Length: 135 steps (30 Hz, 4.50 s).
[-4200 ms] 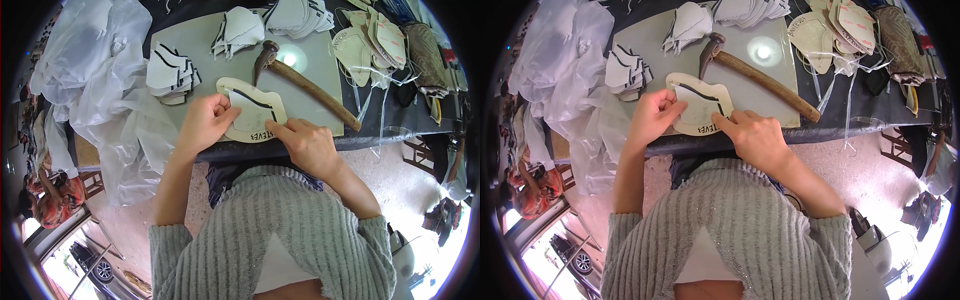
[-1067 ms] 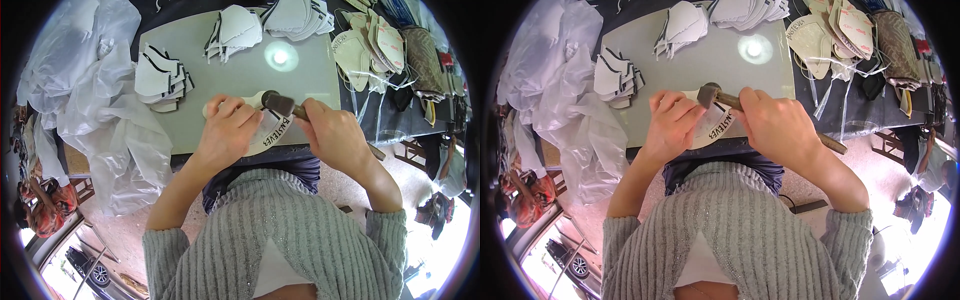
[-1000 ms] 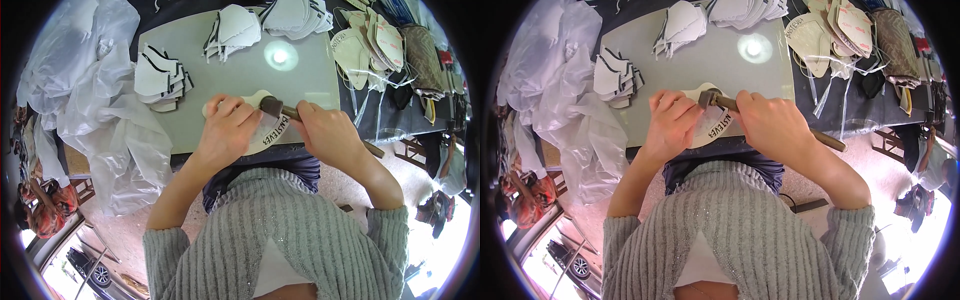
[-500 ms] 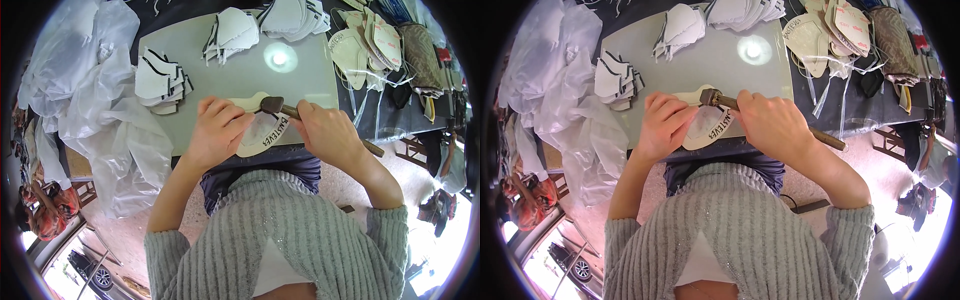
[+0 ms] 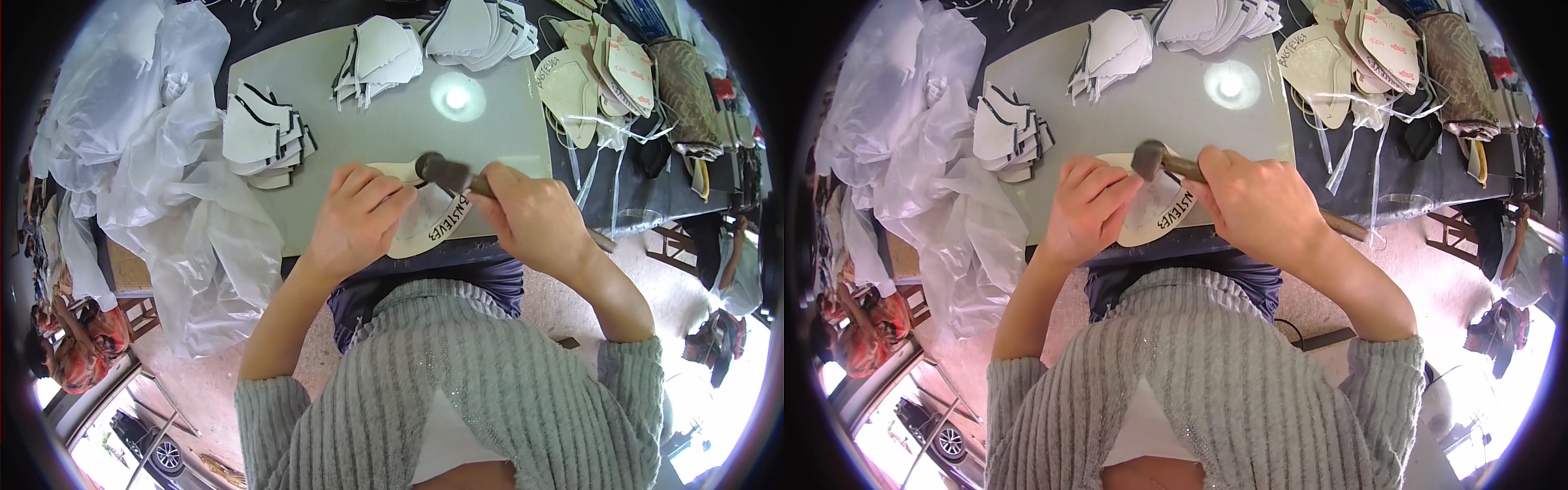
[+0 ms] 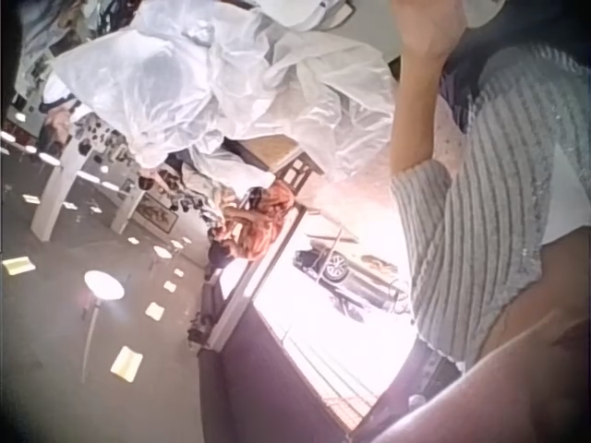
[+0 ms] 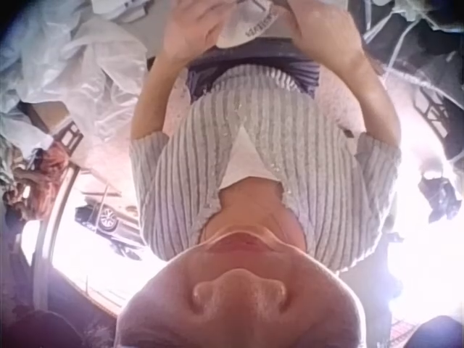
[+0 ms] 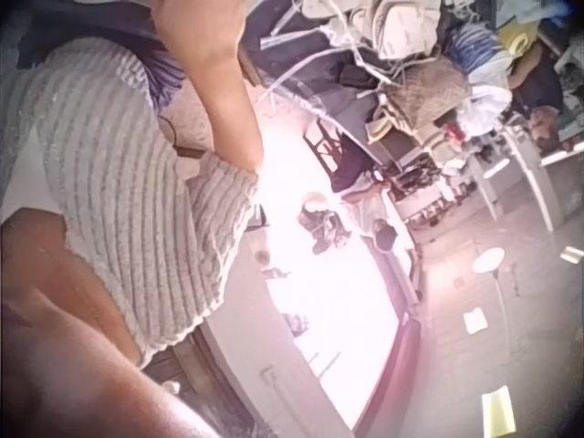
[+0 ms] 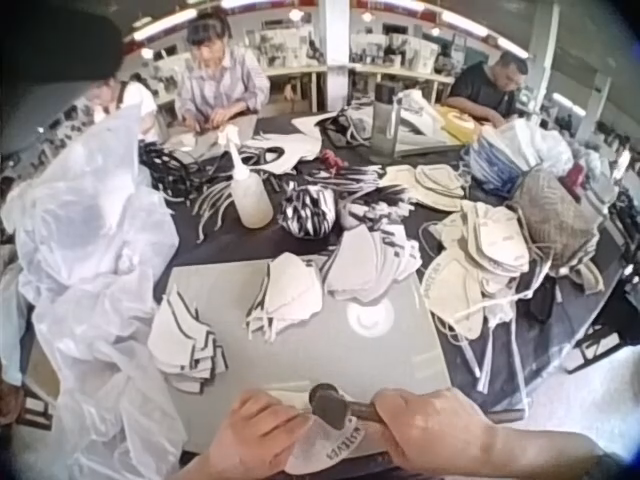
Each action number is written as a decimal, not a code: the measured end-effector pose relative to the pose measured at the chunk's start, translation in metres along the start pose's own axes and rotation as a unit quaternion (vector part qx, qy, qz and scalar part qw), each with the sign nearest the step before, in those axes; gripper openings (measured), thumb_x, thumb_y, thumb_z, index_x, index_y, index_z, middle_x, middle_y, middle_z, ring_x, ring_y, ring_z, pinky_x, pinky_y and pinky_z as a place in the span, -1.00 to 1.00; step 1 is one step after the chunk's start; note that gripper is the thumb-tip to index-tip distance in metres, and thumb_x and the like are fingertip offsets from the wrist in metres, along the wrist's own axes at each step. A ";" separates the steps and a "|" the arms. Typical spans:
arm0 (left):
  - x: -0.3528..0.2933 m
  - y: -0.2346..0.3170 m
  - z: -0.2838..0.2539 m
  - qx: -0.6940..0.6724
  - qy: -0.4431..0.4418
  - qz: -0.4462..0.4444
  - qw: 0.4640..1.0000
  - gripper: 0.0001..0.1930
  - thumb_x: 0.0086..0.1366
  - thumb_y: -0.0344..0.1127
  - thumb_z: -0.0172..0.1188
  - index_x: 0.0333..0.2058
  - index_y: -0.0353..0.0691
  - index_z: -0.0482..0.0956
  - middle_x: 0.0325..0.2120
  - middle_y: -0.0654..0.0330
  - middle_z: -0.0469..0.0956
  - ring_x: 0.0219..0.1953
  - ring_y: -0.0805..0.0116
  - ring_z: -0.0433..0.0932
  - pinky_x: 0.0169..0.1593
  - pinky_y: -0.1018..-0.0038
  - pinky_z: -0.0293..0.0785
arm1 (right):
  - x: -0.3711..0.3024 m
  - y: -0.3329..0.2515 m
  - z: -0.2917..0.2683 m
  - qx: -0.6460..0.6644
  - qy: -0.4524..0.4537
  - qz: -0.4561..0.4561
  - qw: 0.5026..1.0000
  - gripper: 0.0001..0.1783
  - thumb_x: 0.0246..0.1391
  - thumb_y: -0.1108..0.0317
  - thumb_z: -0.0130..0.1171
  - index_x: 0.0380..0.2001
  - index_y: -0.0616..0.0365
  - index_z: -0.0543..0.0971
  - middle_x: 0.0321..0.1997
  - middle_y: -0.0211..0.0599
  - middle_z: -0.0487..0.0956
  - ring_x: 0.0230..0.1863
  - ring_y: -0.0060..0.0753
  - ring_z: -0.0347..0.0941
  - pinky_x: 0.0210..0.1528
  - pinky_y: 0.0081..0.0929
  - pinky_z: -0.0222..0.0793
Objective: The person is using a hammer to flatten and join shoe upper components on a workbench.
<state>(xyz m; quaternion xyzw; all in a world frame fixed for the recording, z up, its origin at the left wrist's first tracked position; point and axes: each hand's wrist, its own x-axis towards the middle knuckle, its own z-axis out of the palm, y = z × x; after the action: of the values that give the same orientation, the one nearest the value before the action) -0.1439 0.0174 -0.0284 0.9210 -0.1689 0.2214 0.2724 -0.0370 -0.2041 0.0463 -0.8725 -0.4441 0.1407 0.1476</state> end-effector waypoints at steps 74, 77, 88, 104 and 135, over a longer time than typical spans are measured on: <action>0.004 0.000 -0.005 -0.050 -0.012 -0.023 0.998 -0.74 0.04 -0.58 0.28 -0.24 -0.23 0.64 -0.35 0.20 0.50 -0.32 0.16 0.50 -0.26 0.32 0.48 | -0.009 0.010 0.017 -0.041 -0.028 0.031 0.998 -0.69 0.25 0.21 0.14 -0.37 0.24 0.37 -0.54 -0.06 0.53 -0.52 0.09 0.53 -0.51 -0.11 0.42; 0.005 -0.001 -0.006 -0.029 -0.025 -0.007 0.999 -0.75 0.05 -0.57 0.29 -0.24 -0.24 0.64 -0.34 0.20 0.50 -0.32 0.16 0.50 -0.26 0.33 0.48 | -0.008 0.010 0.015 -0.036 0.013 -0.005 0.999 -0.65 0.27 0.14 0.11 -0.39 0.23 0.37 -0.61 -0.14 0.52 -0.58 -0.02 0.55 -0.55 -0.21 0.45; 0.001 0.000 -0.004 -0.018 -0.016 -0.006 1.000 -0.73 0.01 -0.56 0.30 -0.24 -0.24 0.64 -0.34 0.20 0.51 -0.31 0.15 0.50 -0.25 0.33 0.48 | -0.006 -0.003 0.009 -0.007 -0.006 0.001 1.000 -0.71 0.24 0.23 0.15 -0.34 0.24 0.36 -0.53 -0.08 0.53 -0.52 0.07 0.53 -0.50 -0.12 0.43; -0.010 0.005 -0.009 0.034 -0.004 -0.008 0.999 -0.69 -0.04 -0.58 0.30 -0.23 -0.24 0.63 -0.32 0.21 0.49 -0.30 0.17 0.49 -0.22 0.31 0.46 | -0.005 -0.013 0.000 0.044 0.075 -0.019 0.996 -0.65 0.28 0.14 0.09 -0.38 0.23 0.39 -0.53 -0.09 0.57 -0.53 0.02 0.57 -0.49 -0.14 0.47; -0.023 0.009 -0.008 -0.007 0.040 -0.081 0.996 -0.70 -0.03 -0.62 0.25 -0.25 -0.24 0.63 -0.34 0.20 0.49 -0.29 0.15 0.49 -0.23 0.32 0.47 | 0.001 -0.011 0.022 -0.038 -0.037 -0.011 0.999 -0.68 0.25 0.18 0.14 -0.36 0.23 0.36 -0.58 -0.13 0.52 -0.55 0.01 0.53 -0.53 -0.16 0.42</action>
<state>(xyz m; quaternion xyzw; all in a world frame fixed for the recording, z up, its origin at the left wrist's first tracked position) -0.1700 0.0197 -0.0303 0.9202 -0.0847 0.2338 0.3023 -0.0528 -0.1946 0.0301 -0.8666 -0.4639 0.1543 0.0998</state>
